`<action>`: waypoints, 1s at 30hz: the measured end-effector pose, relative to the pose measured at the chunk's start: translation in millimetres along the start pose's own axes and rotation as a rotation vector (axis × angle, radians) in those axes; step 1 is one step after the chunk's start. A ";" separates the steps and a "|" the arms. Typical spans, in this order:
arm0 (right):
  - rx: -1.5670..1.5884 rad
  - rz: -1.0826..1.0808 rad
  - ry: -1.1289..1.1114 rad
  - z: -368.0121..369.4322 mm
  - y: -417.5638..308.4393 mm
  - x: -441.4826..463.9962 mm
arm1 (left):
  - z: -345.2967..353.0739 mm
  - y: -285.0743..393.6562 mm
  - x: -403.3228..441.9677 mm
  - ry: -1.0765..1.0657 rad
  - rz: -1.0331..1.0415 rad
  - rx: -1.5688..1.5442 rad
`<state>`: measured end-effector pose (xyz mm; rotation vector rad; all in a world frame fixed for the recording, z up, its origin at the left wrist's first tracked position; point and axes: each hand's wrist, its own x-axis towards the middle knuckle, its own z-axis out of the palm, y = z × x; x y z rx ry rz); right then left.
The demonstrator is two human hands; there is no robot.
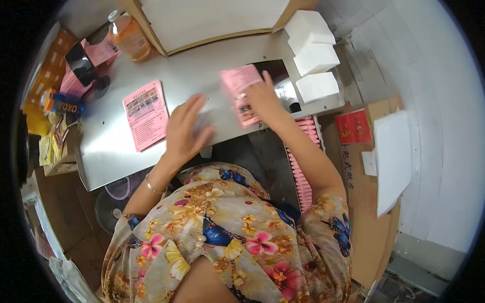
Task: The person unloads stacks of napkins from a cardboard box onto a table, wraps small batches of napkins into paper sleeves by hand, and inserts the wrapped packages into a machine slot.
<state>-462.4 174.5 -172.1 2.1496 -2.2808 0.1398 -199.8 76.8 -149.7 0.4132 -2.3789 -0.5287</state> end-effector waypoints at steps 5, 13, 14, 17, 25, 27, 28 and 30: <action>-0.015 0.096 0.275 19.8 13.2 -15.1 | -47.0 -34.5 -20.5 0.233 -0.150 0.008; -0.095 0.279 0.431 22.0 19.3 -1.2 | -68.4 -55.3 -30.1 0.151 -0.382 0.211; -0.022 0.327 0.368 23.2 19.9 -6.9 | -69.0 -59.9 -33.7 0.105 -0.302 0.335; 0.049 0.463 0.067 -0.1 9.9 -28.5 | -65.6 -76.6 -49.9 -0.099 -0.313 0.399; 0.063 0.268 0.529 -58.3 32.4 -99.8 | -51.0 -31.5 -11.1 0.129 -0.053 0.180; 0.031 0.430 0.646 -83.4 34.2 -95.6 | -23.8 -10.6 4.5 0.098 0.009 0.009; 0.029 0.430 0.645 -78.9 44.4 -97.3 | -7.7 0.3 10.6 0.041 0.052 -0.009; -0.105 0.435 0.439 -61.3 67.7 -101.2 | 25.3 5.4 9.1 -0.193 0.130 -0.017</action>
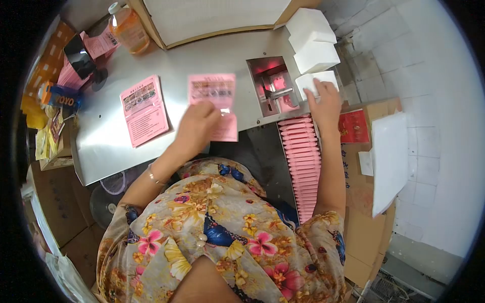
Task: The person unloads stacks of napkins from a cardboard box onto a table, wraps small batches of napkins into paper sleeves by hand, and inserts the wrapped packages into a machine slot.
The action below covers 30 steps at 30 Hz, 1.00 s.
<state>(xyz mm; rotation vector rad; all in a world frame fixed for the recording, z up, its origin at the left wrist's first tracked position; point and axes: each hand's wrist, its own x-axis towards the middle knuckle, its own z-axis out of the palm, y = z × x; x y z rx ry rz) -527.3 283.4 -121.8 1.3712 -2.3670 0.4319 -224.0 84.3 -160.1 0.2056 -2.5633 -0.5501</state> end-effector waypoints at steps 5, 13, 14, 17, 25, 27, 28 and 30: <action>0.192 0.023 0.047 6.0 1.3 -4.6 | 18.1 3.9 -5.5 -0.055 -0.031 -0.041; 0.289 0.083 -0.035 10.0 7.7 -2.4 | -0.9 -13.5 -30.8 -0.073 -0.095 0.127; 0.292 0.086 -0.036 10.6 6.5 -3.5 | -3.0 -12.7 -31.6 -0.089 -0.125 0.148; 0.164 0.036 -0.018 13.1 5.3 -1.9 | -0.2 -15.1 -35.5 -0.100 -0.155 0.205; 0.231 -0.325 0.082 8.9 -8.5 0.2 | 2.0 -12.6 -26.2 -0.120 -0.100 0.151; 0.351 -0.530 0.051 19.7 -61.4 -23.0 | 8.3 -12.0 -19.3 -0.100 -0.091 0.154; 0.475 -0.642 -0.027 20.6 -88.8 -30.4 | 13.5 -12.0 -15.9 -0.081 -0.081 0.131; 0.439 -0.736 -0.200 25.7 -125.1 -37.3 | 18.1 -9.3 -10.5 -0.059 -0.071 0.104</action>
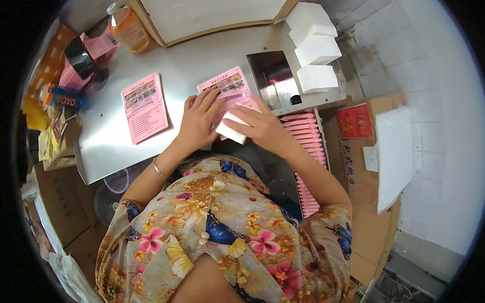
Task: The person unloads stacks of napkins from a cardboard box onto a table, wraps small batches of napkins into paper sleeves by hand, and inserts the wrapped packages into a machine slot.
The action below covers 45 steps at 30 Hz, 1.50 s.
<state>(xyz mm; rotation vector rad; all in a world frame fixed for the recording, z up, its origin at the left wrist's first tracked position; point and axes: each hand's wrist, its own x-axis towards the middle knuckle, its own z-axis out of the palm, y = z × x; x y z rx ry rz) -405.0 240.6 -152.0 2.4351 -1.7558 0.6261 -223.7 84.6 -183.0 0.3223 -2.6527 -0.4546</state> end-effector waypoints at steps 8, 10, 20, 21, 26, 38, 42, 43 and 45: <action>-0.208 0.228 -0.159 58.4 29.7 91.8 | -1.4 8.4 20.0 0.151 0.018 0.079; -0.362 0.056 -0.128 47.4 25.6 91.4 | -5.3 3.1 21.0 0.177 0.008 0.102; -0.404 0.699 0.303 -61.2 89.3 -43.9 | -10.8 -13.6 31.9 0.021 0.117 -0.190; -0.478 0.709 0.259 -55.7 102.6 -57.8 | -8.0 -14.6 33.6 0.180 0.320 -0.103; -0.294 0.727 0.295 -51.6 103.7 -60.0 | 0.9 -10.5 22.3 0.064 0.213 -0.104; -0.355 0.663 0.314 -67.6 139.4 -93.1 | -19.8 -12.9 -8.9 0.047 0.077 -0.075; -0.433 0.551 0.352 -71.3 88.2 -47.8 | -28.7 -6.6 -8.9 -0.096 -0.014 -0.019; -0.435 0.554 0.350 -69.8 79.1 -38.9 | -29.3 -6.5 -8.3 -0.135 -0.015 -0.069; -0.233 0.543 0.327 -64.3 66.7 -25.9 | -27.6 -6.7 -7.8 -0.175 -0.016 -0.120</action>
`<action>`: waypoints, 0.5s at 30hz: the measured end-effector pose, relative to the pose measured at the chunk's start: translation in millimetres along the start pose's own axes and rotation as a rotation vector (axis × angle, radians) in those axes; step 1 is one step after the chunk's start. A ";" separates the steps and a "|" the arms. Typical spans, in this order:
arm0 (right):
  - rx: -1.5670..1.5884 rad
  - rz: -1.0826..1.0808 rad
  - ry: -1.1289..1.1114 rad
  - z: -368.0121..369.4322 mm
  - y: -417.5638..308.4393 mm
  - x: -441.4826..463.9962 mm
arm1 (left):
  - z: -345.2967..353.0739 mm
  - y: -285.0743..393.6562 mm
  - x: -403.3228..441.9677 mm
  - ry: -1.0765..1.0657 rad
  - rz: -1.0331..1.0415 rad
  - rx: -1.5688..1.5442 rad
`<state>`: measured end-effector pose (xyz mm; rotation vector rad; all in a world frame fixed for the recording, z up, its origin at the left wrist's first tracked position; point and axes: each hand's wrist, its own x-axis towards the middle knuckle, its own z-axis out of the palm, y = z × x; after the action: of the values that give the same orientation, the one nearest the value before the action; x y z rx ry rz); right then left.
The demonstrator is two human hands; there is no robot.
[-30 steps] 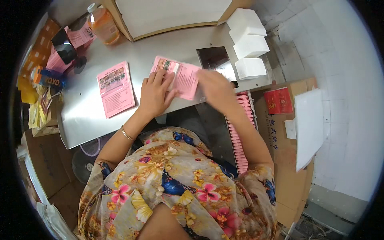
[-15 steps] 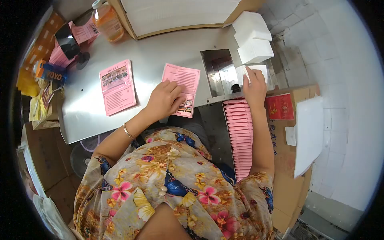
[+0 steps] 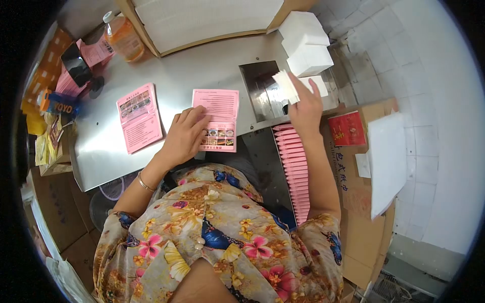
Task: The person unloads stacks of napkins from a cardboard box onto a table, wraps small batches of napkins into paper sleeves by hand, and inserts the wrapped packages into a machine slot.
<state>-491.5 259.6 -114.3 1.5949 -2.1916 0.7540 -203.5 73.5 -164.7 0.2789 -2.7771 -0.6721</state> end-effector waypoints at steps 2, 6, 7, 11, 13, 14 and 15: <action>0.061 -0.006 -0.007 8.0 -11.8 -0.4 | 4.8 -1.9 -0.2 0.130 0.071 0.134; 0.105 0.005 -0.033 19.4 -28.8 -2.1 | 14.8 -4.2 5.9 0.180 0.076 0.116; 0.137 -0.019 -0.041 22.7 -30.3 -3.7 | 15.2 -1.8 8.7 0.186 0.066 0.106; 0.181 -0.289 -0.053 36.0 -59.8 -16.8 | 20.8 2.4 20.6 0.239 0.029 0.040; 0.212 -0.565 -0.199 53.2 -76.8 -27.2 | 29.9 -3.8 26.5 0.221 0.001 0.075; 0.220 -0.546 -0.287 54.0 -88.9 -28.9 | 34.6 -4.7 27.6 0.204 -0.022 0.107; 0.195 -0.455 -0.250 67.7 -84.6 -32.1 | 26.2 2.8 28.9 0.183 -0.038 0.086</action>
<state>-398.1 224.8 -167.6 2.2868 -1.8322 0.6704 -239.0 79.8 -179.6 0.3904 -2.6348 -0.5088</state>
